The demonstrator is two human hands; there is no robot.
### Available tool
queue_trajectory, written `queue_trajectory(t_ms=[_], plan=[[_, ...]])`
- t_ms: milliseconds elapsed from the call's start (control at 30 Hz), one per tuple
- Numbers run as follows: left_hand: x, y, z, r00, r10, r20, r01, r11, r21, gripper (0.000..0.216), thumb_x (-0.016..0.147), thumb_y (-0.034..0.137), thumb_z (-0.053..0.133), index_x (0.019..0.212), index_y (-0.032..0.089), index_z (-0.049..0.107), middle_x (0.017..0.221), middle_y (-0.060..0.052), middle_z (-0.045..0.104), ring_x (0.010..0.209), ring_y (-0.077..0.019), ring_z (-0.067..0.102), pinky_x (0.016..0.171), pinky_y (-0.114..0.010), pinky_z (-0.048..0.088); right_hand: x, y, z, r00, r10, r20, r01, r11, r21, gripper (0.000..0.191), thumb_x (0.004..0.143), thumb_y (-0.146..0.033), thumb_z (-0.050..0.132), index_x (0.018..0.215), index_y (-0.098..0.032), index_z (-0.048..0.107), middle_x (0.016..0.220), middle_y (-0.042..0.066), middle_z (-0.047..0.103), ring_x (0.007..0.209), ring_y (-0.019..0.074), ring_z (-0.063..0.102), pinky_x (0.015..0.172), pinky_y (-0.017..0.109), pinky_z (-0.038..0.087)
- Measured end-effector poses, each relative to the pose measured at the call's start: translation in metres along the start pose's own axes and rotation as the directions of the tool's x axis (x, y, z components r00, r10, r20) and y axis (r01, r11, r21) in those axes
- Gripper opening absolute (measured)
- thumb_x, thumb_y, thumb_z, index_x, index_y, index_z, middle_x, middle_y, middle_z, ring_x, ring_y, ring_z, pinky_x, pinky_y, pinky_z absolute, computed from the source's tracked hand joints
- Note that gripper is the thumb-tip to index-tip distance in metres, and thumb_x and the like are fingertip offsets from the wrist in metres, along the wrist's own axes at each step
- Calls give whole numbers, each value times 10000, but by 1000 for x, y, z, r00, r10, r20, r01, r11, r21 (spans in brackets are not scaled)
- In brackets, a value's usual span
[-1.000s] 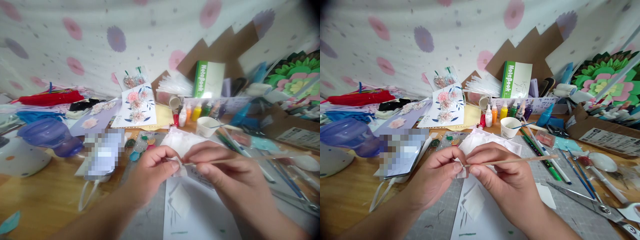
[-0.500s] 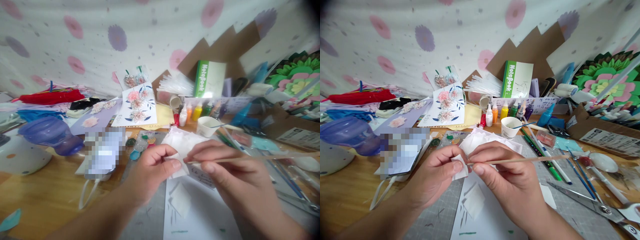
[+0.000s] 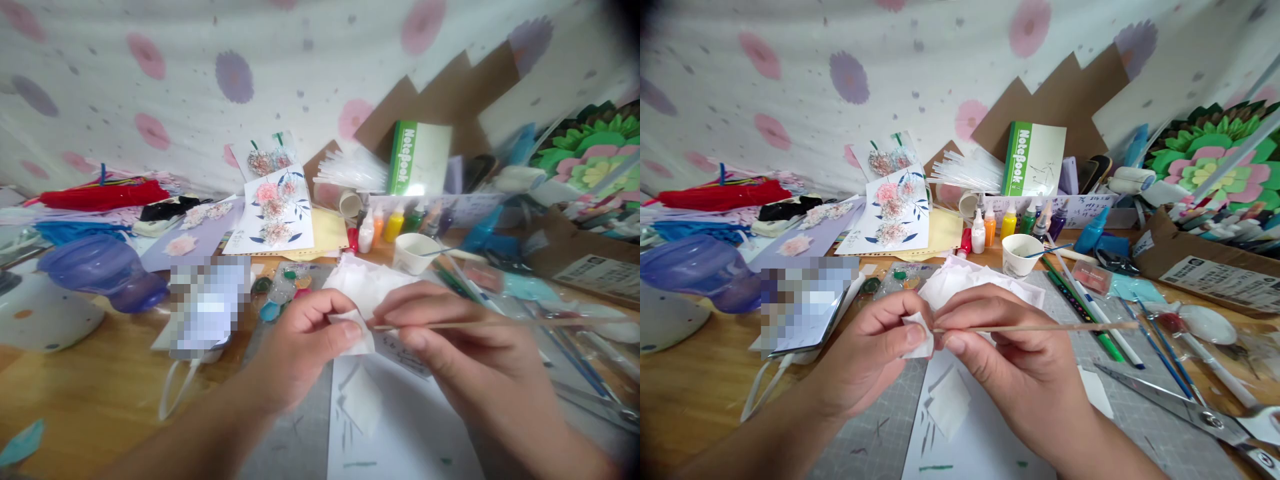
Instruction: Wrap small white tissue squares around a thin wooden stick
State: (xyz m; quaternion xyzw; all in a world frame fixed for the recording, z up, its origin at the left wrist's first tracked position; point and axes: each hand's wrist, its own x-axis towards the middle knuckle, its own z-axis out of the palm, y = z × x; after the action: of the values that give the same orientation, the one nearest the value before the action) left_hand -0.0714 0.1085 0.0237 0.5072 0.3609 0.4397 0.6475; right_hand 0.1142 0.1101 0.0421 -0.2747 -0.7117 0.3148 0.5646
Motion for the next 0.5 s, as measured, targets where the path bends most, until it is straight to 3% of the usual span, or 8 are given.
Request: queue_trajectory(t_ms=[100, 233, 367, 500], plan=[[-2, 1, 1, 995, 62, -74, -38, 958, 283, 75, 817, 270, 639, 787, 205, 616, 710, 24, 552, 687, -132, 483, 632, -267, 363, -1, 0, 0, 1000, 13, -18, -14, 1000, -21, 90, 878, -244, 688, 865, -279, 771, 823, -25, 778, 859, 130, 712, 808, 200, 594], [-4, 5, 6, 957, 272, -100, -167, 798, 579, 73, 788, 146, 596, 738, 196, 613, 711, 20, 595, 686, -134, 534, 642, -266, 396, -3, 1, 0, 1000, 15, -11, -15, 1000, -25, 98, 872, -240, 692, 867, -304, 765, 840, -33, 769, 874, 137, 709, 807, 219, 598], [-3, 8, 8, 930, 362, -63, -249, 748, 615, 118, 763, 89, 599, 705, 191, 611, 705, 23, 597, 684, -128, 550, 650, -259, 410, -4, 0, -1, 1000, 15, 10, -14, 997, -74, 140, 846, -195, 707, 885, -315, 768, 882, -14, 762, 879, 176, 710, 753, 277, 616], [-2, 6, 3, 955, 290, -62, -229, 853, 469, 72, 805, 160, 643, 742, 193, 630, 765, 12, 596, 738, -139, 561, 680, -265, 426, -5, 0, -1, 1000, -18, -1, 18, 994, -112, 222, 829, -133, 699, 926, -322, 764, 894, -14, 759, 892, 183, 704, 766, 288, 610]])
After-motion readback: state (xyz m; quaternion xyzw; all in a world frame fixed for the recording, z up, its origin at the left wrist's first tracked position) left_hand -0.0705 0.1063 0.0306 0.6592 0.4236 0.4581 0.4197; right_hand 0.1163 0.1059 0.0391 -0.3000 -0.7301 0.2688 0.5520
